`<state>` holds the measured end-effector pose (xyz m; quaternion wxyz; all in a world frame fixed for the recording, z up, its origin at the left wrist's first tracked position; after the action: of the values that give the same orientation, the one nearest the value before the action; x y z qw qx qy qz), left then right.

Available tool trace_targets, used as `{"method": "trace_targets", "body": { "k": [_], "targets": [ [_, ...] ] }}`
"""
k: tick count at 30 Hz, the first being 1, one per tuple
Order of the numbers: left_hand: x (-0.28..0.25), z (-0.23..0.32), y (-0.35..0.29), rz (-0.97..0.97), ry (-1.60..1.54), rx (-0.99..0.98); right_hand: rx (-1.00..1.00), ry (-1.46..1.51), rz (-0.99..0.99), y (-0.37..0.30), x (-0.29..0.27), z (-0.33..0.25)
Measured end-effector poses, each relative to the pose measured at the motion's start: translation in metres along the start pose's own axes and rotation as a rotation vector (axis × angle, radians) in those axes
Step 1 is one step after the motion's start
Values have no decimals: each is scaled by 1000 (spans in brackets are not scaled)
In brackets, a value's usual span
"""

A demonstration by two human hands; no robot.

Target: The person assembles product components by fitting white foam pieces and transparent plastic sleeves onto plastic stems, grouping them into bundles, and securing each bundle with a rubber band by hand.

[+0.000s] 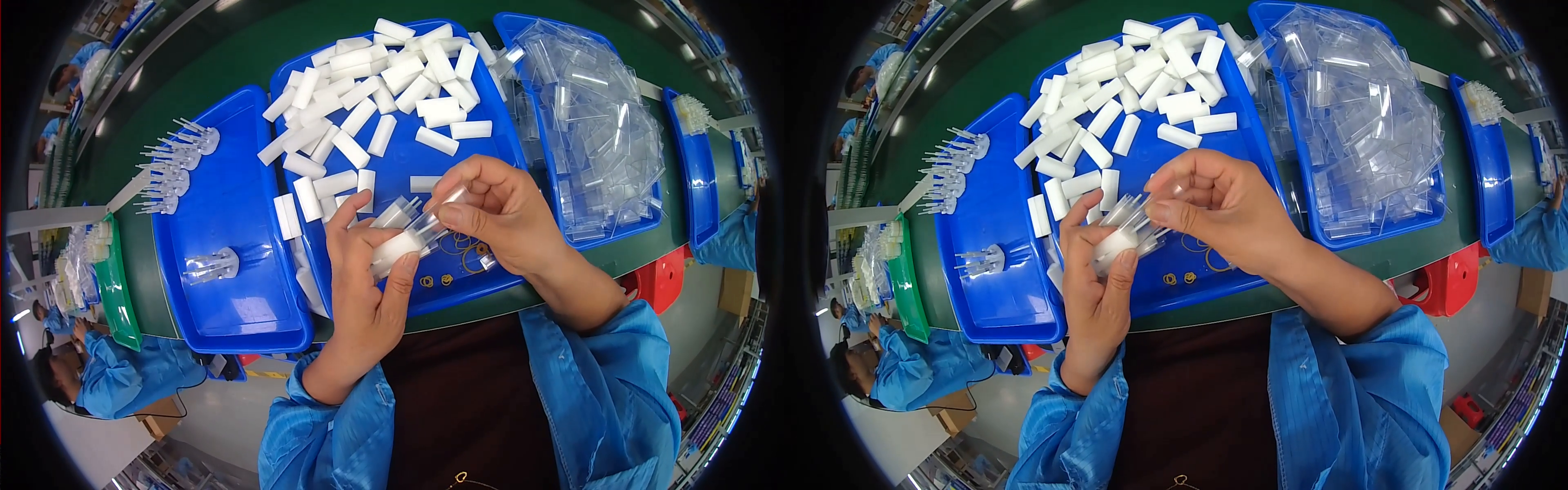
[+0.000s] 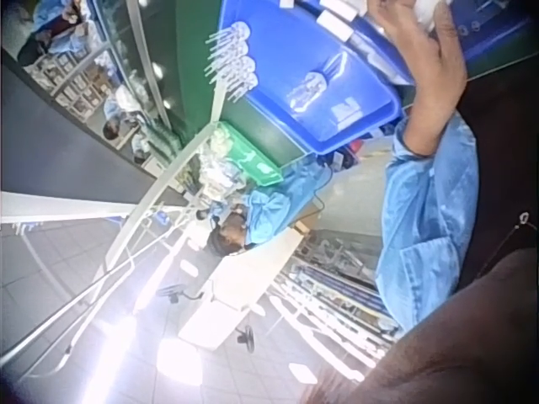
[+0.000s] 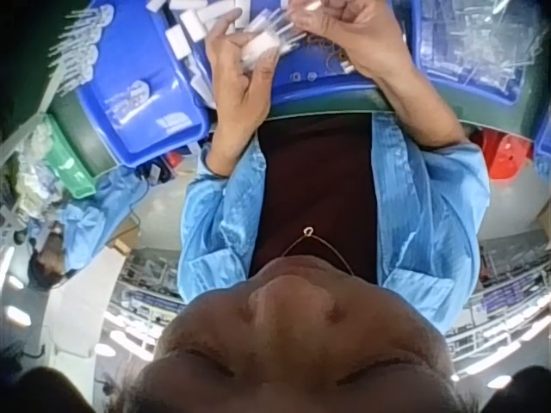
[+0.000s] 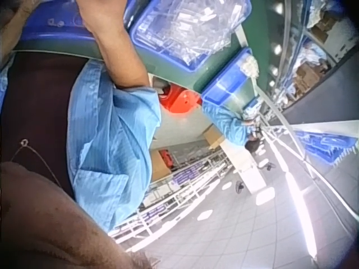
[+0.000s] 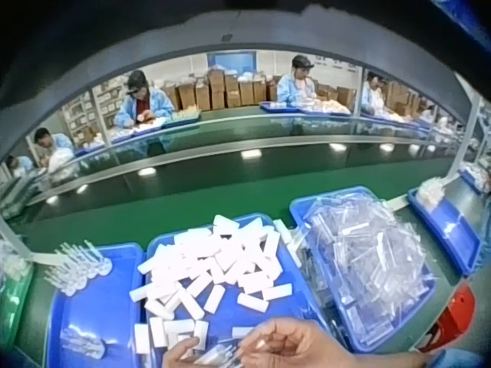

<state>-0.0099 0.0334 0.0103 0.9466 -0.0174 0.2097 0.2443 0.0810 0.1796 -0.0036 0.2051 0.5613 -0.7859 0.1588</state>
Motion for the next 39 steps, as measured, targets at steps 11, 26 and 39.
{"method": "trace_targets", "body": {
  "k": [11,26,39],
  "targets": [
    [1,0,0,9,41,-15,-116,-471,15,-3,6,-11],
    [-6,3,-2,-5,8,198,13,-574,-60,-4,2,-18],
    [4,-3,-2,-88,-219,378,9,-419,-104,-7,7,-1]
  ]
}}
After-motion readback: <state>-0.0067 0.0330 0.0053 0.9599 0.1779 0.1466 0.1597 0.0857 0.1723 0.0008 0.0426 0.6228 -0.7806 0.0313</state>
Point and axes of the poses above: each hand's wrist, its own y-axis towards the middle knuckle, its own x-axis out of the palm, z = x × y, the point moved 3 cm from there along y, towards the middle knuckle, and after that the axes turned 8 degrees about -z, right-handed, at the moved point
